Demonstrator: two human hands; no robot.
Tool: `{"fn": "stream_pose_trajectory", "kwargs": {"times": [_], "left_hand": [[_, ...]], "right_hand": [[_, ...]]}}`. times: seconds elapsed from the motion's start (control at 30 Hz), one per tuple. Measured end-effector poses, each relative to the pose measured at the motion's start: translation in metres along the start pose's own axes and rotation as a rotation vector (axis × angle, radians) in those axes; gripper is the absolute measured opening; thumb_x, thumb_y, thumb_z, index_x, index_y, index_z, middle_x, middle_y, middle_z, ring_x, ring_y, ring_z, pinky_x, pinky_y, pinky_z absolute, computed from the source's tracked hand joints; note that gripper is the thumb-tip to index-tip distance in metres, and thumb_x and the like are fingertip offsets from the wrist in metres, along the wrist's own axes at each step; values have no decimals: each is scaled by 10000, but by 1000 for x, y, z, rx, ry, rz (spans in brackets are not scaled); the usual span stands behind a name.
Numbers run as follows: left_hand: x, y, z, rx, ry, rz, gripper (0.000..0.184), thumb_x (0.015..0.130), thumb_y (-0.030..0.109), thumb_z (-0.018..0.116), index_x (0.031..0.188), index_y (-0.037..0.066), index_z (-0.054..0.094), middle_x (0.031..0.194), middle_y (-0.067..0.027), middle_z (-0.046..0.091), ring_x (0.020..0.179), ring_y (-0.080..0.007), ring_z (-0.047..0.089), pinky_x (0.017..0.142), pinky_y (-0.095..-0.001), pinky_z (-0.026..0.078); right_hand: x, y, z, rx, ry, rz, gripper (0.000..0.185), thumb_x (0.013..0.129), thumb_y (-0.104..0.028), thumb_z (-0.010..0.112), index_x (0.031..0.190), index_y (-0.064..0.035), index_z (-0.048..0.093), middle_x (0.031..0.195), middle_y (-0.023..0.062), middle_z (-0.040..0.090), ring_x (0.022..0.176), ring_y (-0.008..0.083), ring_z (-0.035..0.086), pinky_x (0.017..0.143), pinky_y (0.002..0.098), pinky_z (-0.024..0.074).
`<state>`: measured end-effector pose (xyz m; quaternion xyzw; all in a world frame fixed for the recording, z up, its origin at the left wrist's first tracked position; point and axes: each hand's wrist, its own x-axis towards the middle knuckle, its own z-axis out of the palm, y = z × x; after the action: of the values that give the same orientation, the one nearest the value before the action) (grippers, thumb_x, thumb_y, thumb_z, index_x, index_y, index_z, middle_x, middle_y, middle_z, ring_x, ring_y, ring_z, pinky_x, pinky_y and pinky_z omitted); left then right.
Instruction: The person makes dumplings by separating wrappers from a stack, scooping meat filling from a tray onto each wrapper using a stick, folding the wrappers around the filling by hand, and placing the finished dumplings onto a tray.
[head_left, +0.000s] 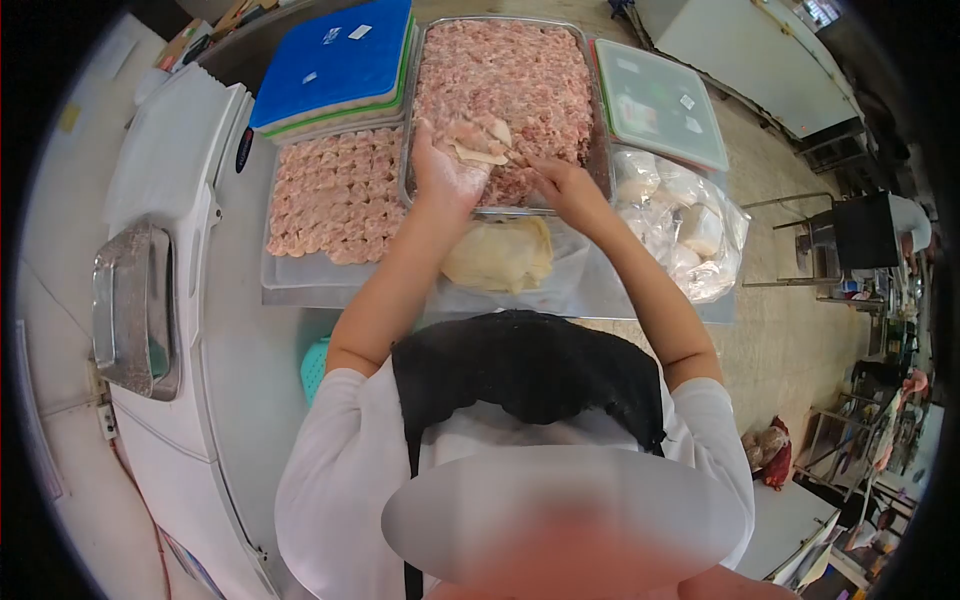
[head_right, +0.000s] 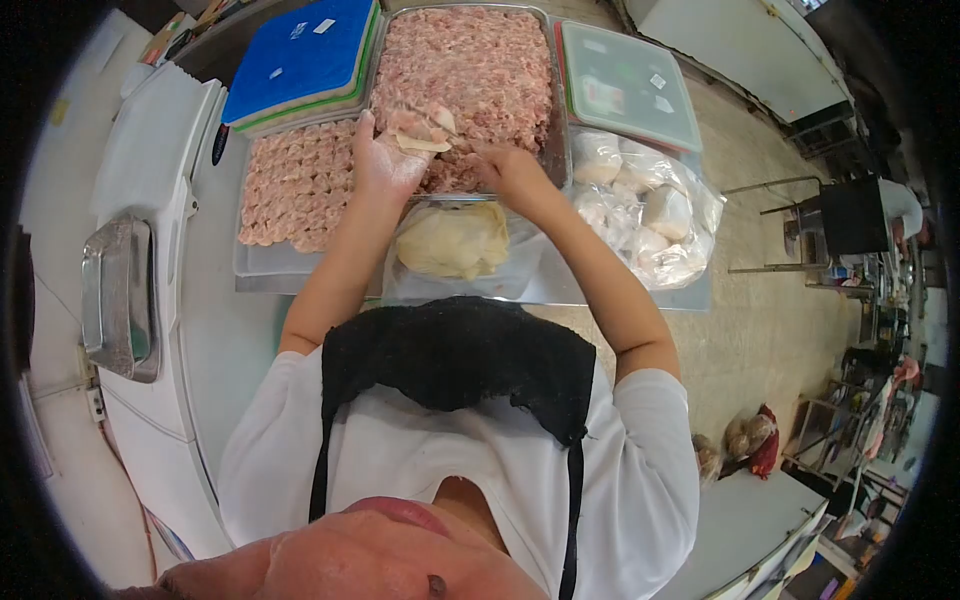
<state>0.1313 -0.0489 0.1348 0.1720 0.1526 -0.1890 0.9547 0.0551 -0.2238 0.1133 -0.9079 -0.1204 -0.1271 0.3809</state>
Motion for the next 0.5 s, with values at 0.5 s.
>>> {"fn": "stream_pose_trajectory", "kwargs": {"times": [0.5], "left_hand": [[5,-15,9,97,-32,198,630,891,521,528,1291,41,447,1355,-210,417,1247,-382,409,1058,-578,302]], "right_hand": [[-8,-58,-68,-467,-108,-157,293,867,-139,534,1140,-42,581,878,156,600,836,341,635,695,438,523]]}}
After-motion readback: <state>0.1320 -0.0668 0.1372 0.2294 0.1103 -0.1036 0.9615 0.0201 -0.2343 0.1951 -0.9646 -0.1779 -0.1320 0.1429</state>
